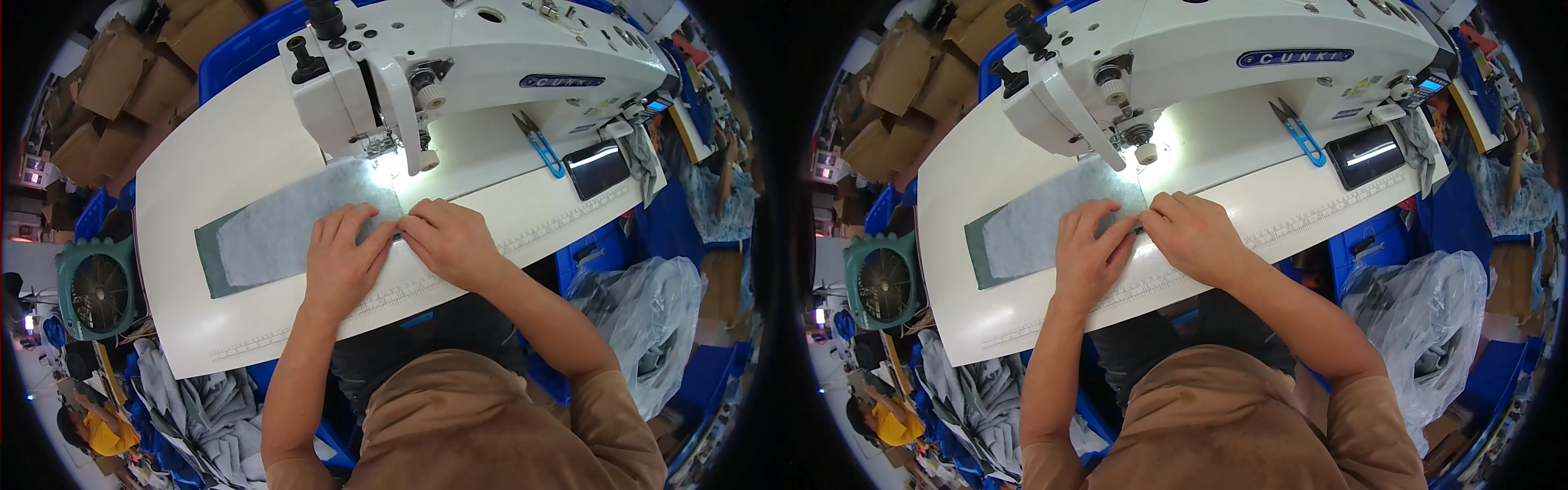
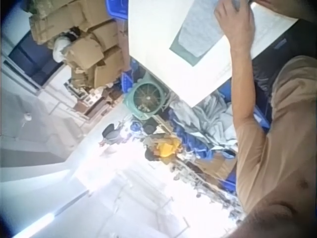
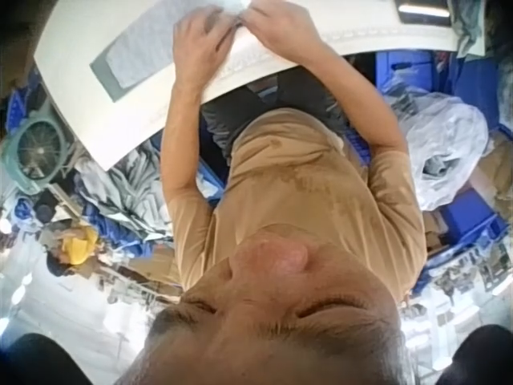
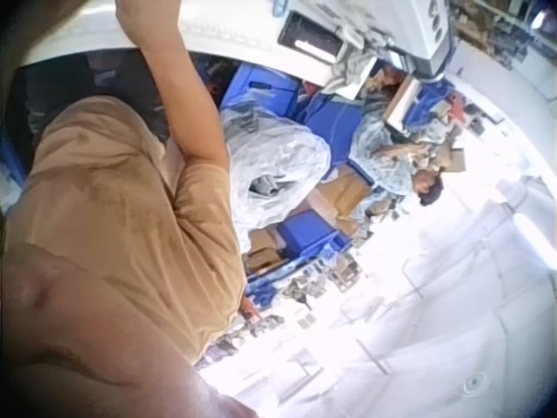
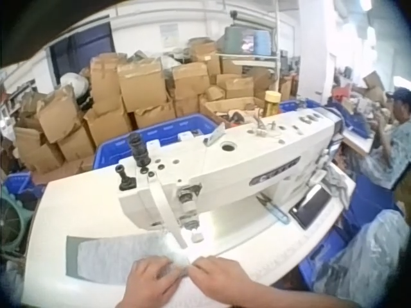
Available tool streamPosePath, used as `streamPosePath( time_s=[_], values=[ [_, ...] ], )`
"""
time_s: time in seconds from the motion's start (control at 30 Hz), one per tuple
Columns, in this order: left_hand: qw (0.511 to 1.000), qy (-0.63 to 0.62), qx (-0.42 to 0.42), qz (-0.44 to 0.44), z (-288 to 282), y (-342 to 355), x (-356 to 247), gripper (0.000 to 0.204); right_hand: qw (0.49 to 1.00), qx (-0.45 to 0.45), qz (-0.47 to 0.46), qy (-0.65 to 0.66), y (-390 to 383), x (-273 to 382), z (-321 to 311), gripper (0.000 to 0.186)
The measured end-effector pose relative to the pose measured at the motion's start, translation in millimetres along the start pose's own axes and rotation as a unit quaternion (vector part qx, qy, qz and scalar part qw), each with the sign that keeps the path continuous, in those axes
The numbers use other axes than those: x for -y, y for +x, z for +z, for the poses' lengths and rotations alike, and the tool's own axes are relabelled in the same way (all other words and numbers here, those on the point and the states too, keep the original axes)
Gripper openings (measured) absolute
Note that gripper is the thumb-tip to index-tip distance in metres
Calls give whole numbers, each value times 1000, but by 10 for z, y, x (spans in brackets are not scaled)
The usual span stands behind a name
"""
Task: Sewing a piece of padding to a fabric strip using an industrial sewing machine.
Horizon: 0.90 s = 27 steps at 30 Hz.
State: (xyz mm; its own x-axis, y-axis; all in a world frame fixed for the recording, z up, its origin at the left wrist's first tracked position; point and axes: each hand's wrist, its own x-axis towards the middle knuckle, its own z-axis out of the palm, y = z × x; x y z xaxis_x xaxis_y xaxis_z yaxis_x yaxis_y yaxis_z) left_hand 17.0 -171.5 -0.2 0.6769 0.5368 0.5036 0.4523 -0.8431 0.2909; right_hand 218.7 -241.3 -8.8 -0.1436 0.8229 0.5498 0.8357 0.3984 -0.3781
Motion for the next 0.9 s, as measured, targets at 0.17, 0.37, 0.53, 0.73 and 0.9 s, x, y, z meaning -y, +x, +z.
streamPosePath(
  time_s=[0.17, 0.37, 0.53, 0.73, 0.9],
  values=[
    [1000, 14, -7, 15, -5, -2, 2, 27, 1000, 19, 4, -2, -9, -15, -30, 18],
    [999, 15, -10, 29, 3, 8, 8, 23, 999, 16, 6, 28, 9, -31, -54, 16],
    [999, 17, -5, 45, 11, 10, 13, 22, 999, 20, 8, 43, 14, -29, -68, 15],
    [999, 13, -9, 41, 23, 13, 7, 27, 999, 23, 8, 42, -12, -24, -49, 14],
    [999, 8, 4, 41, 13, 18, 12, 26, 998, 21, 30, 51, -63, 17, -80, 18]
  ],
)
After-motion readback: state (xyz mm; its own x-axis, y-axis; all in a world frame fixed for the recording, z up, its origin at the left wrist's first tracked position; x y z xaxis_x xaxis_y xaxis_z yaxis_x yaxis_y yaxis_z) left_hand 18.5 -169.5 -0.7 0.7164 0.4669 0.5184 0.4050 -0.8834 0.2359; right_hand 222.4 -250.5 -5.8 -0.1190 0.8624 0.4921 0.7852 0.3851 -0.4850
